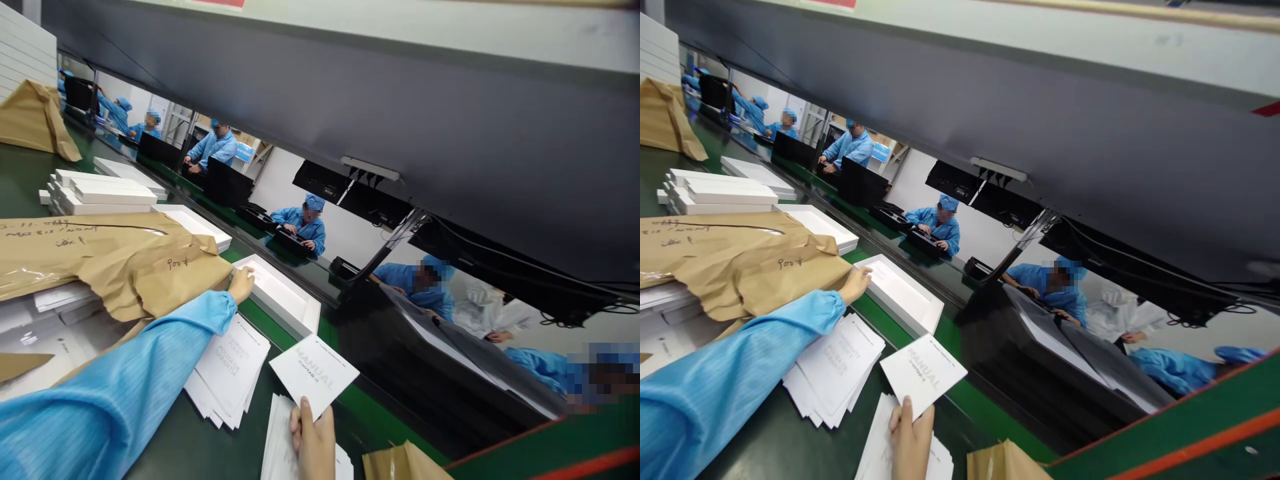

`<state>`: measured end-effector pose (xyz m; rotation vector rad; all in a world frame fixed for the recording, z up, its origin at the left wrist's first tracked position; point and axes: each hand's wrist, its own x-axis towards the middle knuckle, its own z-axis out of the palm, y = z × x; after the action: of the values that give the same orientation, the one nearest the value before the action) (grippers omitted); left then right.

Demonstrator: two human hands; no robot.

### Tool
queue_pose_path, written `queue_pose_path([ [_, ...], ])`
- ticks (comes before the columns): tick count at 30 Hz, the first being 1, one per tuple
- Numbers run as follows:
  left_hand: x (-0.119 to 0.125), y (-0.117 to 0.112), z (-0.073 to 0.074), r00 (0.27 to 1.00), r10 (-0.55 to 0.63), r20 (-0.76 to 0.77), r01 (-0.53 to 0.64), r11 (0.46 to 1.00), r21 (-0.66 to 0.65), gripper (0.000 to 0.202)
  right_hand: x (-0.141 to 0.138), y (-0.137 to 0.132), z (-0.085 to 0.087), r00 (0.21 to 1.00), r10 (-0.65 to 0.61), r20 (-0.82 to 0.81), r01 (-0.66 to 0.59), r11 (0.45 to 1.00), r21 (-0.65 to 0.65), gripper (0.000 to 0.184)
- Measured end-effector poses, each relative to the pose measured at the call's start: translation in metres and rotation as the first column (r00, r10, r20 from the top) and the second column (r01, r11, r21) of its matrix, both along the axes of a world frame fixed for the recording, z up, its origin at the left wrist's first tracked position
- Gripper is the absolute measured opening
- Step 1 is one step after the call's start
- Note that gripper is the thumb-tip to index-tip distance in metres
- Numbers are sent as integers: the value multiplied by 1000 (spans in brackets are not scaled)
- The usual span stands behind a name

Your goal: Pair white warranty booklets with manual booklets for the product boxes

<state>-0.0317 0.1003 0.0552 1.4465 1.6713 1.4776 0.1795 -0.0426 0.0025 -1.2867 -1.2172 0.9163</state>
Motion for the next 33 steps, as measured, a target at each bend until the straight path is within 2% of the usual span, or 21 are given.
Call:
queue_pose_path([
  [3, 0, -33, -14, 985, -118, -126, 113, 993, -42, 19, 0, -3, 3, 1000, -13, 0, 13, 1000, 9, 31],
  [5, 0, -58, -26, 967, -155, -200, 144, 987, -68, 22, -2, -6, 8, 1000, -2, 17, 2, 1000, 26, 27],
  [7, -1, -79, -38, 949, -112, -296, 88, 992, -93, 34, -4, -11, 14, 998, 5, 63, -8, 998, 57, 24],
  [8, -2, -86, -44, 908, -80, -411, 32, 992, -123, 37, -5, -14, 18, 995, 11, 96, -18, 997, 73, 24],
  [11, -5, -96, -56, 794, -76, -604, -45, 982, -183, 38, -4, -19, 30, 977, 30, 209, -51, 994, 98, 24],
  [15, -6, -92, -59, 788, -83, -610, -45, 980, -191, 36, 5, -10, 48, 948, -3, 317, -41, 990, 133, 27],
  [18, -5, -89, -60, 802, -80, -592, -52, 978, -203, 38, 10, 15, 64, 958, -7, 288, -37, 989, 147, 25],
  [21, -4, -89, -62, 805, -66, -590, -60, 980, -191, 37, 8, 53, 73, 995, 89, 43, -91, 995, 38, 14],
  [23, -3, -90, -63, 806, -52, -590, -64, 983, -173, 36, 5, 81, 72, 991, 96, -91, -101, 994, -47, 9],
  [27, -3, -92, -63, 805, -29, -592, -65, 988, -138, 35, 3, 128, 60, 990, 56, -127, -79, 980, -184, 13],
  [30, -3, -93, -61, 803, -29, -596, -61, 990, -129, 34, 4, 149, 57, 989, -1, -147, -36, 969, -246, 16],
  [33, -3, -94, -61, 802, -28, -597, -60, 990, -128, 32, 7, 155, 60, 985, -39, -168, -3, 970, -245, 19],
])
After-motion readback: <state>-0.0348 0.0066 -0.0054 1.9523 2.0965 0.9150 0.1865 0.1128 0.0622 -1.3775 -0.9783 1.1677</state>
